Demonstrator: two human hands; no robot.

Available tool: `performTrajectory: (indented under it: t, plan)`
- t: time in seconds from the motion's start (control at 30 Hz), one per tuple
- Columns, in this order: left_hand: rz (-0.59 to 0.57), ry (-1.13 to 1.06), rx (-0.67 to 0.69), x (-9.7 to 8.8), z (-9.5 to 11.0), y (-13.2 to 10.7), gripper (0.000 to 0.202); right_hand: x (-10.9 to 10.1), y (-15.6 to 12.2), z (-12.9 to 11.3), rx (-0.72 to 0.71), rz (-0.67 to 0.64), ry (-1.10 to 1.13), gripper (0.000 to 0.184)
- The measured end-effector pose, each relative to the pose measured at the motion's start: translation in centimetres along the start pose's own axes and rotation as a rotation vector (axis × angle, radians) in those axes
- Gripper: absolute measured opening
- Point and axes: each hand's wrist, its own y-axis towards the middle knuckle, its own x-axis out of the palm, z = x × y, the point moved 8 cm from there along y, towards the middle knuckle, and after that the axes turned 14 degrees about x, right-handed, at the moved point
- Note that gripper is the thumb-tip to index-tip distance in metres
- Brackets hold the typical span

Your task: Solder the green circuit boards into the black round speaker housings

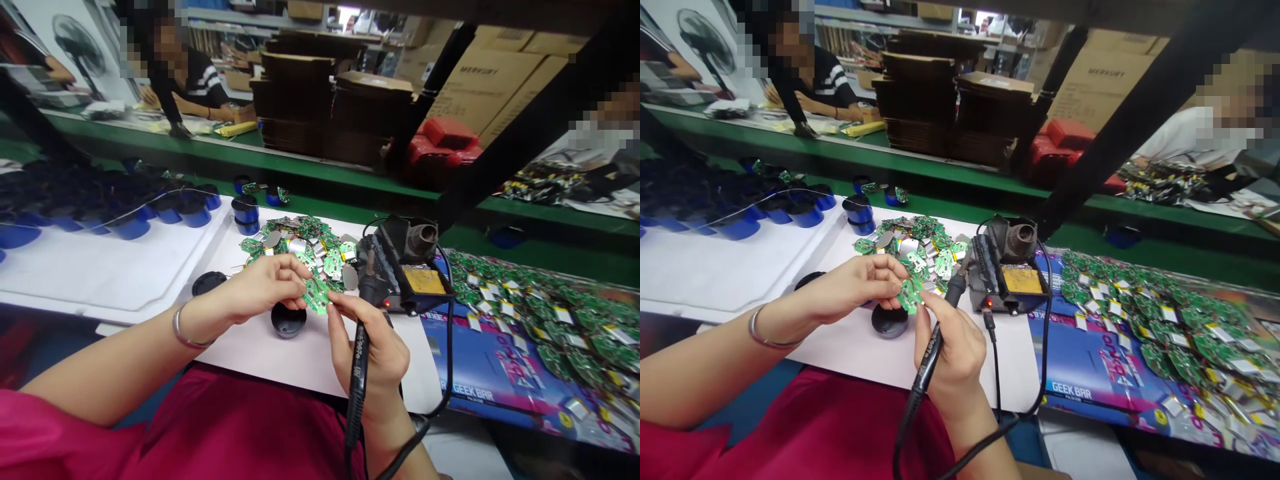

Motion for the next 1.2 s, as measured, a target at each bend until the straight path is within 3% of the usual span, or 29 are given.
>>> performTrajectory:
  t: [0.07, 0.17, 0.23, 0.33, 0.43, 0.53, 0.67, 0.73, 0.83, 0.97, 1.2]
  plan:
    - [-0.012, 0.051, 0.053, -0.3, 0.0, -0.1, 0.020, -0.3, 0.0, -0.2, -0.022, 0.018, -0.001, 0.039]
    - [-0.043, 0.310, 0.283, -1.6, 1.9, -0.5, 0.025, -1.1, -0.1, -0.5, -0.064, 0.075, -0.109, 0.039]
    - [-0.194, 0.595, 0.449, -1.4, 3.2, -1.1, 0.036, -1.6, -0.1, -0.6, -0.094, 0.113, -0.201, 0.039]
    - [-0.539, 0.908, 0.544, 0.0, 2.8, -2.3, 0.057, -2.0, -0.3, -0.7, -0.124, 0.146, -0.266, 0.038]
    - [-0.656, 1.044, 0.556, 0.8, 1.4, -2.9, 0.056, -1.9, -0.6, -0.8, -0.139, 0.158, -0.285, 0.038]
    - [-0.544, 1.163, 0.587, 1.7, 0.3, -2.9, 0.056, -1.7, -0.9, -1.0, -0.150, 0.167, -0.299, 0.037]
    - [-0.159, 1.274, 0.539, 1.4, -0.3, -3.2, 0.093, -1.4, -1.1, -1.2, -0.160, 0.158, -0.329, 0.036]
    - [-0.065, 1.225, 0.502, 1.1, -0.6, -3.5, 0.098, -1.1, -1.3, -1.2, -0.158, 0.136, -0.325, 0.037]
    - [-0.029, 1.081, 0.456, 0.5, -0.8, -3.7, 0.072, -0.7, -1.7, -1.1, -0.146, 0.085, -0.276, 0.037]
    - [-0.038, 0.958, 0.470, 0.0, -0.6, -3.6, 0.008, 0.0, -2.4, -1.2, -0.152, 0.028, -0.205, 0.038]
    - [0.047, 0.727, 0.535, -1.0, 0.1, -4.0, 0.011, 1.1, -3.9, -1.3, -0.149, -0.030, -0.085, 0.040]
